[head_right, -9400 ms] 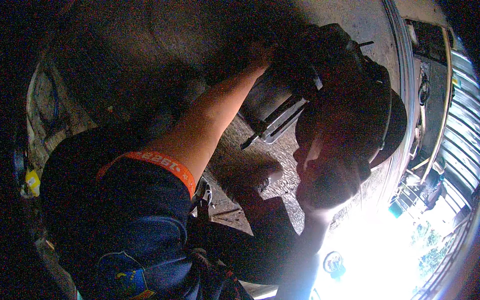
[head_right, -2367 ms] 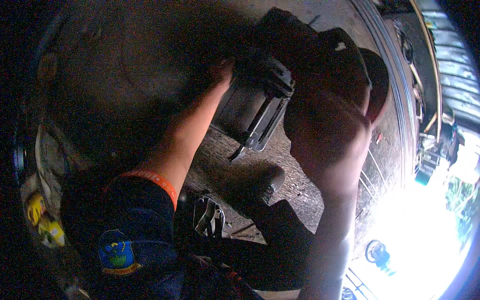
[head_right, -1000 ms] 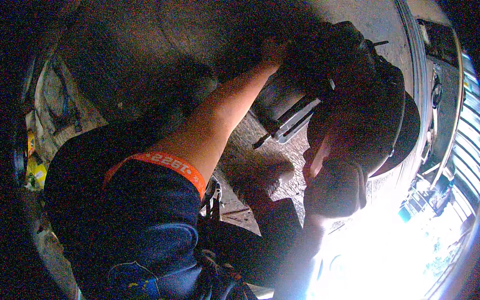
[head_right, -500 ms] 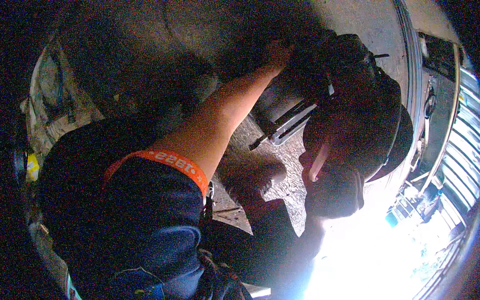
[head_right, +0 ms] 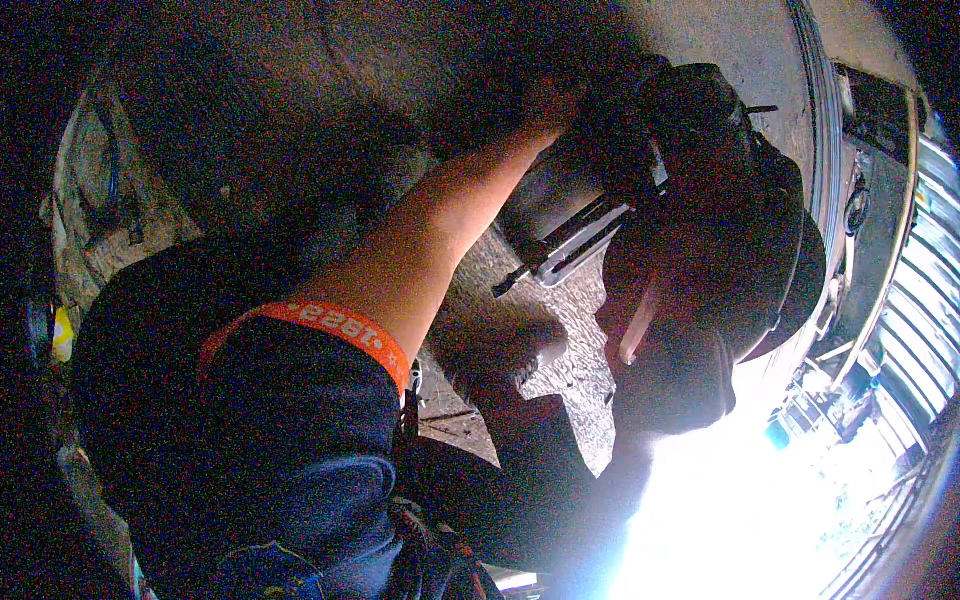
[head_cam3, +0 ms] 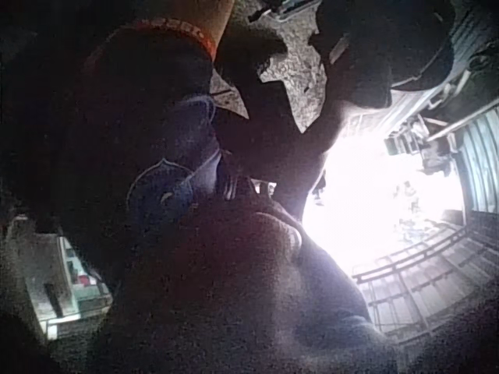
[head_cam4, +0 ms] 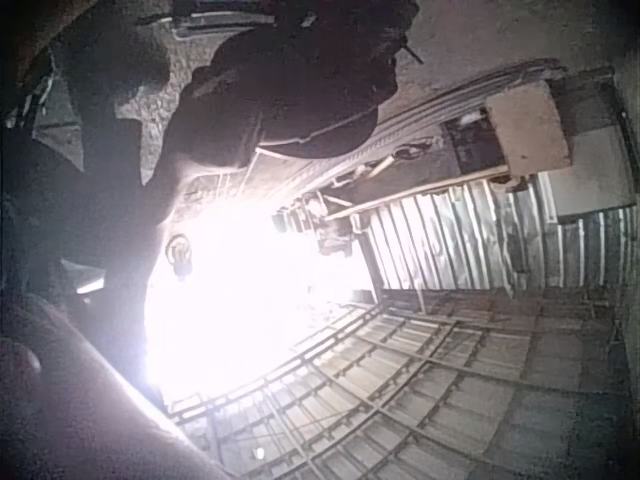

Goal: Cutting metal rods with a chop saw.

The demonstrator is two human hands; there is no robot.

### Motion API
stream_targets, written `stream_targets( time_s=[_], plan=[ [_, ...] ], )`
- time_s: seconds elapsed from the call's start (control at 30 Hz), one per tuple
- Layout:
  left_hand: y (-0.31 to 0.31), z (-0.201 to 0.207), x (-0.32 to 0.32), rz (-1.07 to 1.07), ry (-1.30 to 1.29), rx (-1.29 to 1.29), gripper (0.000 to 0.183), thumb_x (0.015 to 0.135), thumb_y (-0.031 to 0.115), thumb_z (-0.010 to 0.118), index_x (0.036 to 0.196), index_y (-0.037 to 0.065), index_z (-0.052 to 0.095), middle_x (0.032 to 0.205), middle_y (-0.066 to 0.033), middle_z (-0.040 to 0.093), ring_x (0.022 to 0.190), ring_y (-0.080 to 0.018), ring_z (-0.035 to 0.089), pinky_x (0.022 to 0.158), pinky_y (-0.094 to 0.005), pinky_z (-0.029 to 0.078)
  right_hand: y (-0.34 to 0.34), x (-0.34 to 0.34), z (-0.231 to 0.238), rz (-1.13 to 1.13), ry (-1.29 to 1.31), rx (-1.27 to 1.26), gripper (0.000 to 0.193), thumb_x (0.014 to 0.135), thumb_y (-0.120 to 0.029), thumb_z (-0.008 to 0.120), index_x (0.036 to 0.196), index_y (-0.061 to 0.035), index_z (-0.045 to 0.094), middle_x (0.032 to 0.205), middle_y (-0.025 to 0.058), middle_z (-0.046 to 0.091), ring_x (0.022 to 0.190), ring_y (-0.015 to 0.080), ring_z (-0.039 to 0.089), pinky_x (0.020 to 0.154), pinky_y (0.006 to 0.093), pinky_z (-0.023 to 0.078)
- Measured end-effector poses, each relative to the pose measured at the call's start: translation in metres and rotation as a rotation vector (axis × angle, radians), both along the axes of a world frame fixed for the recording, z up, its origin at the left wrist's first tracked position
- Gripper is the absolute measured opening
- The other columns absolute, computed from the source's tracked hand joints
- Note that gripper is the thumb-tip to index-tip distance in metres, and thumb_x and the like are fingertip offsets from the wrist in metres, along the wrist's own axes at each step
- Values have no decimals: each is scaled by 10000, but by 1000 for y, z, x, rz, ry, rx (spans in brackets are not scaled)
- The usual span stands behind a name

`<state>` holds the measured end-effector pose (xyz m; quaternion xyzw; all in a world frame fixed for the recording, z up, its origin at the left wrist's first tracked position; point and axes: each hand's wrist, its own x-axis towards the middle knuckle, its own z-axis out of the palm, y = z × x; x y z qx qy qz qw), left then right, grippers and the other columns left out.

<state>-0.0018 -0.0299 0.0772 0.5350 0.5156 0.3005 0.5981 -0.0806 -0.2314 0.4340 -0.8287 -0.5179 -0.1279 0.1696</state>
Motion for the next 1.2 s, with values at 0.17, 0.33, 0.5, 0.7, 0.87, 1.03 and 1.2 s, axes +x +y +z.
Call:
stream_targets(
  time_s=[0.17, 0.33, 0.5, 0.7, 0.87, 1.03, 1.2],
  plan=[
    [1, 6, -2, 100, 81, 229, 367, 780, 320, 702, 982, 14, 678, 986, -204, 667, 956, -366, 637, 859, -463, 486, 4, -1, 1, 131, -159, -77, 188, 710, -181, 708, 686, -26, 605, 608, 72, 578, 514, 180, 566, 515, 302, 459],
    [0, 4, -2, -5, -35, -26, 381, 781, 336, 707, 998, 24, 682, 991, -213, 663, 954, -378, 633, 866, -467, 487, 3, -10, -3, -30, -143, -123, 172, 741, -166, 669, 690, -14, 608, 610, 73, 593, 521, 173, 579, 511, 307, 463],
    [-2, -4, 1, -4, -7, 64, 393, 788, 337, 701, 1036, 33, 676, 1058, -212, 647, 1013, -378, 610, 912, -464, 466, 4, -10, -7, 31, -188, -107, 141, 765, -123, 627, 696, -2, 609, 617, 64, 602, 527, 150, 577, 511, 299, 457],
    [-5, 1, -1, -24, 97, -28, 461, 790, 365, 703, 1100, 28, 646, 1108, -231, 625, 1062, -389, 586, 943, -464, 451, 6, -13, -8, 50, -156, -22, 152, 813, -147, 706, 705, -83, 621, 620, 67, 597, 485, 203, 575, 477, 314, 453],
    [1, 14, -8, 17, 71, -36, 491, 791, 383, 704, 1120, 25, 634, 1128, -242, 615, 1079, -399, 577, 944, -469, 452, 10, -13, -6, 40, -116, -9, 105, 739, -61, 606, 654, -2, 586, 575, 71, 554, 520, 151, 545, 504, 296, 434],
    [7, 26, -16, -143, 192, -85, 487, 806, 378, 691, 1151, 40, 634, 1149, -229, 615, 1085, -384, 581, 912, -471, 470, 12, -12, -2, 44, -59, -20, 88, 719, -50, 601, 648, -3, 576, 578, 73, 546, 510, 165, 530, 496, 303, 417],
    [-1, 26, -14, -61, 78, -110, 483, 799, 392, 695, 1122, 36, 651, 1137, -221, 624, 1072, -376, 591, 911, -469, 469, 5, -11, 4, 32, 191, 20, 67, 714, -43, 618, 668, -3, 591, 597, 72, 566, 541, 157, 543, 511, 292, 422]
  ],
)
